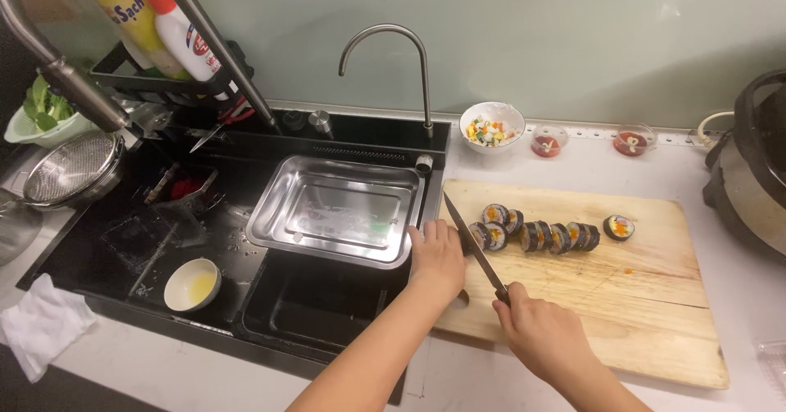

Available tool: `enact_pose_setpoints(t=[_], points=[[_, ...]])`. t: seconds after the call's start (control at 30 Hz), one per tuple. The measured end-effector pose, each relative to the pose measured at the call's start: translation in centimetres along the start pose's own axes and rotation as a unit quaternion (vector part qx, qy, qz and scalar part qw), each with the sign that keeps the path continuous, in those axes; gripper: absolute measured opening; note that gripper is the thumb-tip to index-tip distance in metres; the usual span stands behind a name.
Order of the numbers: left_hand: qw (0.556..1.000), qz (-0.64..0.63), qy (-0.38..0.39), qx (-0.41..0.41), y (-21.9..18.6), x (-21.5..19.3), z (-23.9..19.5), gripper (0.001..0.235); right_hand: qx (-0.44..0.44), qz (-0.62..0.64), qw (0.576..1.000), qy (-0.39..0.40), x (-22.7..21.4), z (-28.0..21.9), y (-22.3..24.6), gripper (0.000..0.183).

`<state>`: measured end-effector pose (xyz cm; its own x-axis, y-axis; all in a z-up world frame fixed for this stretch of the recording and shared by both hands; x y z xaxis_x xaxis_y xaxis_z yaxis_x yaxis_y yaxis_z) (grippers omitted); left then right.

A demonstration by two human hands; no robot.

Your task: The person slices a gimbap roll on a wooden board using a knife and places the individual pieces into plastic takeout containers containing small sauce cups.

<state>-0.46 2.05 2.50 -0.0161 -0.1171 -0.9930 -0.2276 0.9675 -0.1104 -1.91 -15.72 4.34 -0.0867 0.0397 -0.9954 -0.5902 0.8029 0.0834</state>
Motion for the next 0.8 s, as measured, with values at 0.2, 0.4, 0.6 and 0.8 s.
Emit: enact_pose_setpoints(t=[0.2, 0.4, 0.6, 0.8], points=[[1.000, 0.006, -0.013, 0.002, 0.1, 1.5, 0.7, 0.063, 0.028, -0.054, 0.998, 0.020, 0.0, -0.5, 0.4, 0.031], [1.000, 0.020, 0.004, 0.009, -0.1, 1.0, 0.5, 0.061, 0.045, -0.054, 0.996, 0.047, 0.4, -0.8, 0.8, 0.031], [0.999, 0.014, -0.012, 0.029, 0.0, 1.4, 0.8, 0.063, 0.032, -0.079, 0.994, 0.065, 1.5, 2.9, 1.1, 0.036], [0.999, 0.029, 0.026, 0.033, -0.3, -0.6, 0.0, 0.065, 0.008, 0.013, 0.999, 0.044, 0.6, 5.8, 1.7, 0.035]])
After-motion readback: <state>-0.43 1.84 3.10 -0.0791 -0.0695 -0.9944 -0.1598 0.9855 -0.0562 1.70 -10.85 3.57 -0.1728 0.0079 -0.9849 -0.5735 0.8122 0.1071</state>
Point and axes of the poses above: each hand's wrist, its own z-axis towards the middle knuckle, its own x-axis out of the palm, y = z × x, the point moved 4 cm from there along z, towards the middle knuckle, and after that the axes turned 9 degrees about -z, right-handed, at the moved point
